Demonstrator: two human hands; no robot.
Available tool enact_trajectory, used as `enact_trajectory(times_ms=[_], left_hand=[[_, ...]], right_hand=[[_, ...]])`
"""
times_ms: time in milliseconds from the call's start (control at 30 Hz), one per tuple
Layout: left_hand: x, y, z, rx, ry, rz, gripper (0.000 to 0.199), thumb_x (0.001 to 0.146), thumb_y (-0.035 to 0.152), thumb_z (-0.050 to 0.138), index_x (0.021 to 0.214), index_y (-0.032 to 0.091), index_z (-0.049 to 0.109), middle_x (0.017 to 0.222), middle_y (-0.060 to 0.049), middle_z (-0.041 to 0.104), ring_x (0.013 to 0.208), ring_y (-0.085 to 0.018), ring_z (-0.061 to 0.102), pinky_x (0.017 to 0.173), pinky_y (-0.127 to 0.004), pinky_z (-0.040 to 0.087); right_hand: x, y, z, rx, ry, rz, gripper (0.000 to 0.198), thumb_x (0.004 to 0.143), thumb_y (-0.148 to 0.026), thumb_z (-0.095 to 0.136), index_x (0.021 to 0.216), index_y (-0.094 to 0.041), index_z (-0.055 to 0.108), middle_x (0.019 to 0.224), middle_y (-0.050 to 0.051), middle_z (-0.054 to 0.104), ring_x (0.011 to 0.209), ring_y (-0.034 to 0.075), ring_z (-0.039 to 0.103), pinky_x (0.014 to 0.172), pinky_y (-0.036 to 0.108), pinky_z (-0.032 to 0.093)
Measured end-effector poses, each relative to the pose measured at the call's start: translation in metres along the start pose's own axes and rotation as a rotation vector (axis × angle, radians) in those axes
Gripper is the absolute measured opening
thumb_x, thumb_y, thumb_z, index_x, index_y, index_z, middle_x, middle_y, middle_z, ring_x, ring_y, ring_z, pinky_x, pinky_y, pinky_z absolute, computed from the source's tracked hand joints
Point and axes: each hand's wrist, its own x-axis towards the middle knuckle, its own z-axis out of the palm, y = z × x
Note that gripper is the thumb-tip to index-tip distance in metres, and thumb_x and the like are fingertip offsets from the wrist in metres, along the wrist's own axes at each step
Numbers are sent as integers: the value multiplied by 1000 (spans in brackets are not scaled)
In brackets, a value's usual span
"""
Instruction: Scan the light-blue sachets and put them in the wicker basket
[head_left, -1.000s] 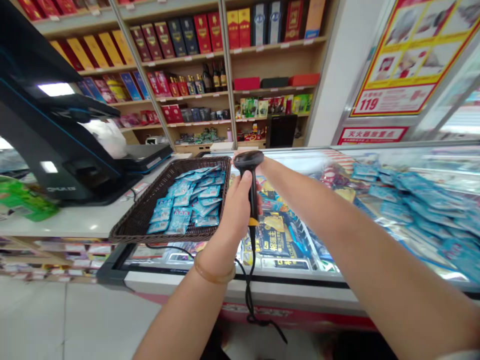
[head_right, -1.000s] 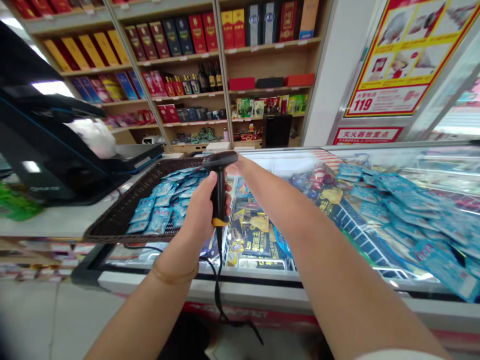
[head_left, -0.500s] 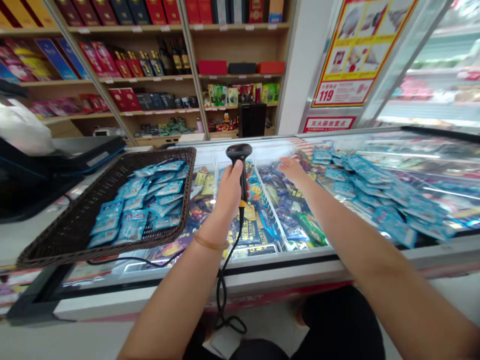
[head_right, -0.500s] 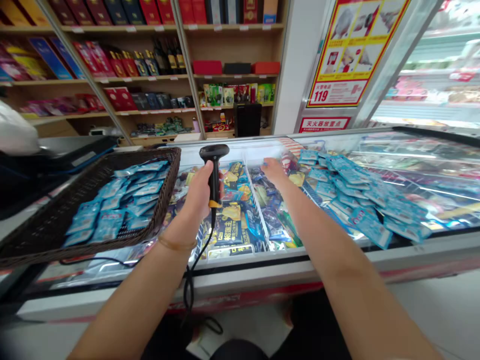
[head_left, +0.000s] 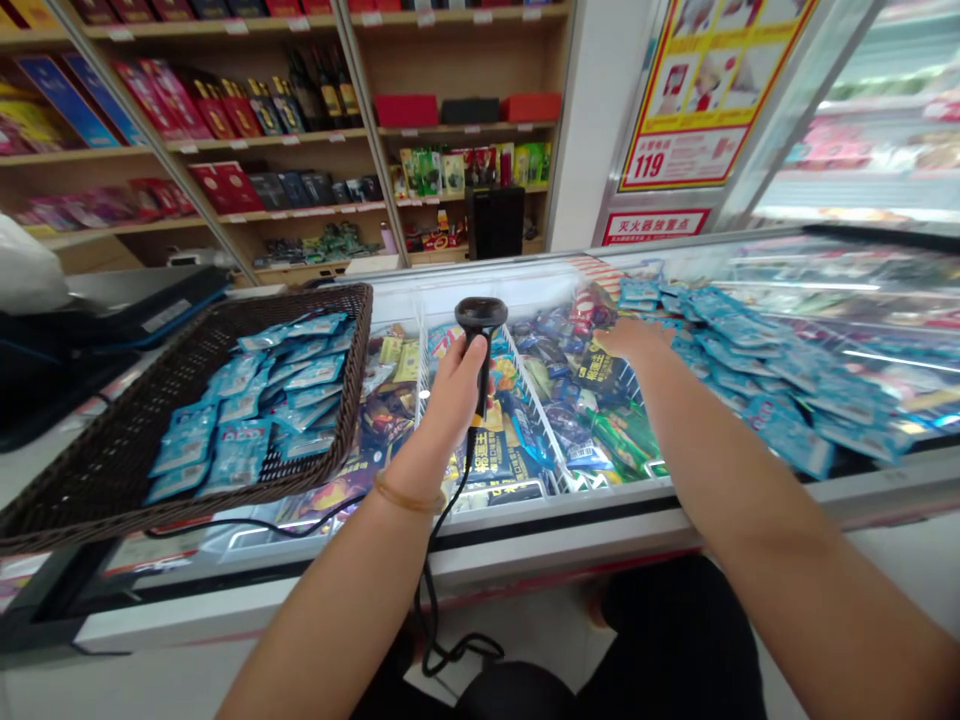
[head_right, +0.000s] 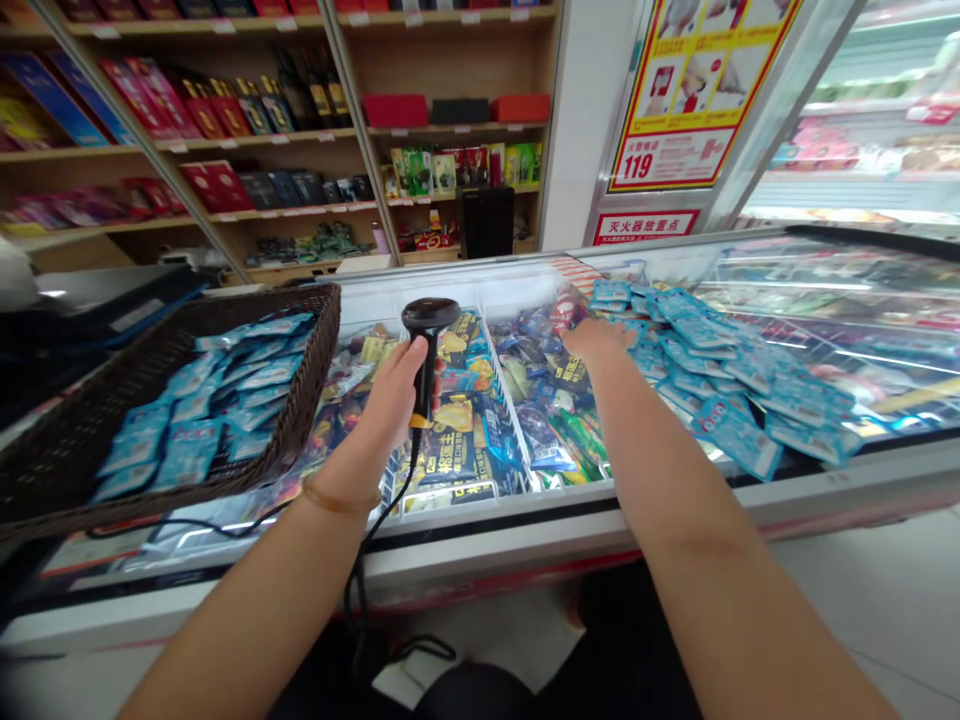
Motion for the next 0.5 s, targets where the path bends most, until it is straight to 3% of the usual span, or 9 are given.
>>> enact_trajectory(times_ms=[167, 300, 400, 500], left_hand=[[0, 1, 2, 37, 30, -74, 35, 88, 54, 60, 88, 20, 52, 72, 2, 58, 43, -8, 49, 37, -21, 38], [-1, 1, 3, 61, 28, -76, 33, 88, 52, 60, 86, 20, 52, 70, 2, 57, 43, -8, 49, 37, -21, 38], [-3, 0, 4, 62, 30, -84, 32, 89, 51, 60, 86, 20, 51, 70, 3, 56, 43, -7, 48, 37, -21, 38], [-3, -2, 4, 54, 11, -88, 30, 89, 50, 59, 88, 21, 51, 70, 4, 56, 43, -7, 48, 37, -20, 38]], right_hand=[[-11, -14, -7, -11, 56, -161, 49, 91, -50, 51, 124, -17, 66, 128, 21, 64, 129, 39, 53, 106, 59, 36], [-10, -7, -5, 67, 207, -109, 69, 87, -60, 55, 134, -10, 57, 135, 26, 57, 132, 42, 48, 106, 60, 37], [-6, -1, 1, 89, 101, -39, 82, 78, -70, 62, 135, -12, 56, 140, 27, 54, 135, 44, 45, 108, 61, 34], [-2, 2, 6, 152, 42, -26, 85, 74, -69, 69, 136, -14, 53, 141, 24, 54, 135, 41, 47, 110, 58, 35]])
